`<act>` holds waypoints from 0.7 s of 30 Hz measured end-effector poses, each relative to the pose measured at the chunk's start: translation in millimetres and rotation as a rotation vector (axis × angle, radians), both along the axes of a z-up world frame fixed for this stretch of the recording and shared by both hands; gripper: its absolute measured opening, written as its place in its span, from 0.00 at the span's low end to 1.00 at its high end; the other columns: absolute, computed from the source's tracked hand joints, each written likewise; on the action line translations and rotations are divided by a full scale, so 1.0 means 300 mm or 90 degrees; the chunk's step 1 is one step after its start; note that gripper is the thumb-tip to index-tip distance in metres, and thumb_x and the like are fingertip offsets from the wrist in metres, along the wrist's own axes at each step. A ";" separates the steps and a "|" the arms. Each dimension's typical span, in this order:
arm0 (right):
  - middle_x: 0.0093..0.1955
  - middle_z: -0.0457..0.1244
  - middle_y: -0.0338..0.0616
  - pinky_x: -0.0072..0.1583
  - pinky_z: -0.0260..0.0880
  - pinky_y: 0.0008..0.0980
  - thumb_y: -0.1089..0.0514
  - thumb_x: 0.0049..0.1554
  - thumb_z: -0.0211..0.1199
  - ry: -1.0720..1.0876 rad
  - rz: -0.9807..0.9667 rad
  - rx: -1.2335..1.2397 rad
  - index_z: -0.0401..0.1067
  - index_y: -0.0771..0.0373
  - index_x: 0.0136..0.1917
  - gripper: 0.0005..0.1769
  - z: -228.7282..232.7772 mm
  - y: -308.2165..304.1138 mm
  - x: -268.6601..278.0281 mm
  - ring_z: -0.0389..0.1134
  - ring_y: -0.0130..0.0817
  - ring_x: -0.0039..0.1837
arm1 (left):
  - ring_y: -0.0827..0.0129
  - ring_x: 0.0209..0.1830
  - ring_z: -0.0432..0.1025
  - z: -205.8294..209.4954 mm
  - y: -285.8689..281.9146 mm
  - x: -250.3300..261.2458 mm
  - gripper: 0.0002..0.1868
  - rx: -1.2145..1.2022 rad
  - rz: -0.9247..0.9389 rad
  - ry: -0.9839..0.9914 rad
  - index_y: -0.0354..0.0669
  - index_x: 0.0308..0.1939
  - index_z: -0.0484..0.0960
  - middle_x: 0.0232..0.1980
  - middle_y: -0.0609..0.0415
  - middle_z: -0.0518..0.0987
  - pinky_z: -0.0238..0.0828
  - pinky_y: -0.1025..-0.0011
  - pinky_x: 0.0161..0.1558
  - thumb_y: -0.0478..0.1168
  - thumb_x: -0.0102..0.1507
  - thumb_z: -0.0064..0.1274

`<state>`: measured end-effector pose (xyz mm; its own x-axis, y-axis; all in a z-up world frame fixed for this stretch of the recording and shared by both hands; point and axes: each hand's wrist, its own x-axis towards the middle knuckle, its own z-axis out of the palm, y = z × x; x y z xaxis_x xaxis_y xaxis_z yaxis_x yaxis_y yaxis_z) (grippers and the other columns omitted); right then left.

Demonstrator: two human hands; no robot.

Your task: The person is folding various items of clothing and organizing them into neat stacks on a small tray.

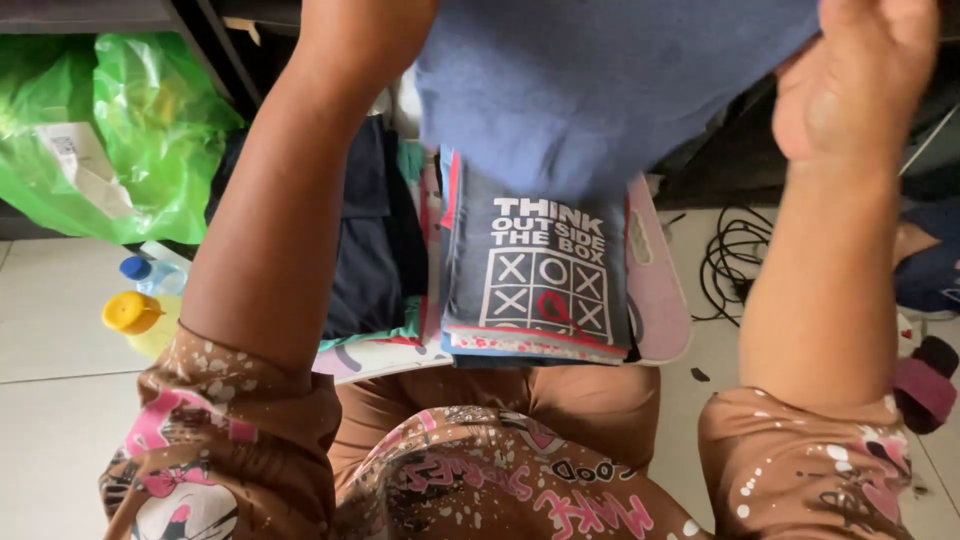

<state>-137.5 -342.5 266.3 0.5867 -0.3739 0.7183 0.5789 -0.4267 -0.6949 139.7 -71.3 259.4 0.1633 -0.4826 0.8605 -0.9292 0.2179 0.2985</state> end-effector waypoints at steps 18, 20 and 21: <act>0.85 0.41 0.60 0.72 0.41 0.77 0.37 0.67 0.41 0.595 -0.235 -0.416 0.51 0.57 0.81 0.36 -0.825 0.274 0.028 0.39 0.68 0.82 | 0.47 0.82 0.50 -0.747 -0.164 -0.398 0.37 0.460 0.107 0.051 0.47 0.79 0.61 0.82 0.42 0.55 0.51 0.39 0.73 0.56 0.69 0.47; 0.86 0.37 0.57 0.74 0.37 0.75 0.33 0.66 0.40 0.663 -0.241 -0.408 0.44 0.54 0.83 0.40 -0.798 0.293 -0.004 0.35 0.64 0.84 | 0.49 0.83 0.45 -0.746 -0.119 -0.393 0.41 0.513 0.120 0.111 0.46 0.80 0.56 0.83 0.42 0.51 0.47 0.41 0.75 0.62 0.68 0.42; 0.87 0.32 0.54 0.75 0.33 0.72 0.29 0.64 0.38 0.726 -0.249 -0.397 0.38 0.50 0.85 0.44 -0.784 0.302 -0.015 0.31 0.59 0.85 | 0.51 0.85 0.40 -0.742 -0.095 -0.386 0.46 0.566 0.134 0.166 0.45 0.81 0.51 0.85 0.42 0.46 0.43 0.43 0.76 0.68 0.68 0.37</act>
